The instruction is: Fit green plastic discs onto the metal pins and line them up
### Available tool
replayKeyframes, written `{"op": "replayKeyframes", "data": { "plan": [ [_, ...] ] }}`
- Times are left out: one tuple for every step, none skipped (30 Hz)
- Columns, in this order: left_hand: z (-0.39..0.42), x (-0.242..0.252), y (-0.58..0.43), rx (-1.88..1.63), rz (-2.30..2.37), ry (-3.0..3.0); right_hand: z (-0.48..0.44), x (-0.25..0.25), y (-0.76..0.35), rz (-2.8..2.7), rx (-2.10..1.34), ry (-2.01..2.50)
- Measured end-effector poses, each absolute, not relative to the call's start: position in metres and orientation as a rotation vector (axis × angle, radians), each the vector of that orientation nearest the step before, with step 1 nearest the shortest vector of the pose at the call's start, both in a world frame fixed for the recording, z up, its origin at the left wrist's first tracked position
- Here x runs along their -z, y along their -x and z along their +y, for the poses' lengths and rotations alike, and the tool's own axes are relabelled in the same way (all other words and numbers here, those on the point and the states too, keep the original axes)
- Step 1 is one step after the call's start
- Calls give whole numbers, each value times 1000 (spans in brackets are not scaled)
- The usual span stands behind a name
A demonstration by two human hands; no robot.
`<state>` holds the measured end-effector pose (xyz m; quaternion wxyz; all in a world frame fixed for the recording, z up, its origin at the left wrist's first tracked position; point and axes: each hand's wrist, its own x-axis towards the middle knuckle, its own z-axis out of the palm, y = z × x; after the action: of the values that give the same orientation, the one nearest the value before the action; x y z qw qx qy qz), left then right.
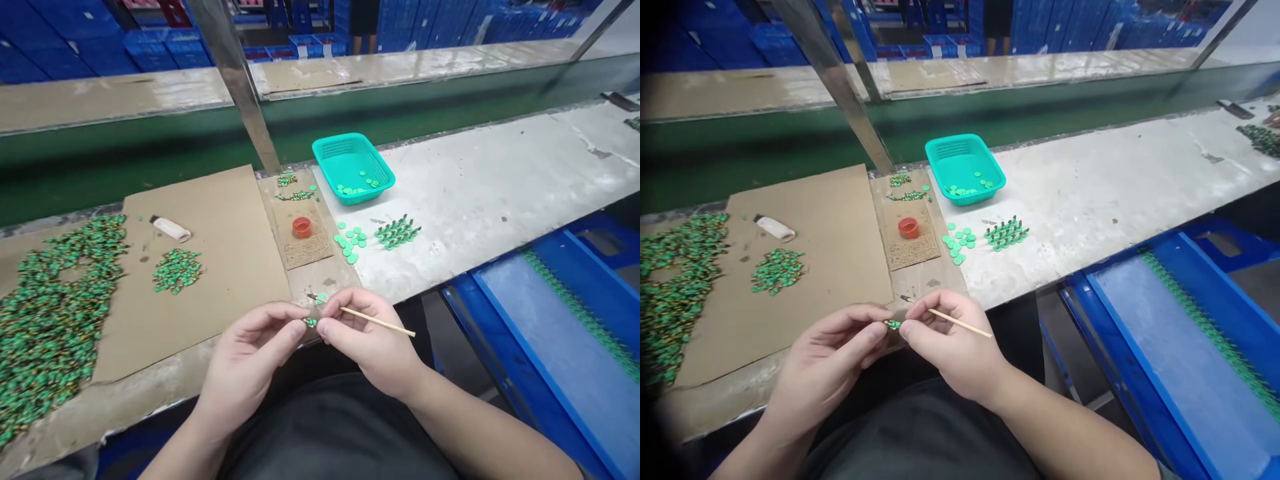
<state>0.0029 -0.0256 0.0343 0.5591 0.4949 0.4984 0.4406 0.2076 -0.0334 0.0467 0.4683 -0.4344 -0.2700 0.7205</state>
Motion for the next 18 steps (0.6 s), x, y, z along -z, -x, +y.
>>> {"op": "replayKeyframes", "data": {
  "plan": [
    [-25, -32, -4, -1013, 1178, -1171, -35, -44, -208, -670, -1760, 1085],
    [-25, -29, -5, -988, 1178, -1176, -37, -41, -209, -683, -1750, 1097],
    [-24, -27, -5, -966, 1178, -1181, -39, -38, -209, -700, -1739, 1103],
    [-24, -26, -4, -949, 1178, -1189, -40, -35, -209, -727, -1726, 1105],
    [-23, -25, -3, -939, 1181, -1201, -41, -32, -210, -766, -1708, 1108],
    [-21, -25, -2, -936, 1188, -1216, -42, -29, -213, -818, -1677, 1113],
    [-19, -25, 0, -941, 1203, -1236, -41, -27, -216, -889, -1623, 1119],
    [-18, -25, 2, -955, 1226, -1258, -39, -24, -221, -994, -1541, 1128],
    [-16, -26, 4, -976, 1259, -1287, -36, -22, -227, -1130, -1423, 1135],
    [-14, -26, 5, -1004, 1301, -1326, -32, -19, -234, -1278, -1272, 1132],
    [-12, -25, 6, -1032, 1347, -1378, -27, -17, -242, -1446, -1109, 1116],
    [-10, -25, 5, -1053, 1391, -1443, -22, -16, -250, -1580, -940, 1099],
    [-9, -23, 3, -1064, 1425, -1518, -16, -15, -256, -1675, -822, 1078],
    [-8, -21, 1, -1066, 1448, -1597, -12, -14, -261, -1739, -744, 1073],
    [-7, -18, -1, -1060, 1459, -1670, -8, -14, -265, -1774, -691, 1072],
    [-7, -16, -4, -1049, 1462, -1726, -5, -13, -266, -1789, -669, 1075],
    [-6, -13, -7, -1041, 1466, -1764, -4, -13, -266, -1773, -668, 1075],
    [-6, -12, -9, -1035, 1472, -1785, -4, -13, -265, -1722, -682, 1066]
  ]
}}
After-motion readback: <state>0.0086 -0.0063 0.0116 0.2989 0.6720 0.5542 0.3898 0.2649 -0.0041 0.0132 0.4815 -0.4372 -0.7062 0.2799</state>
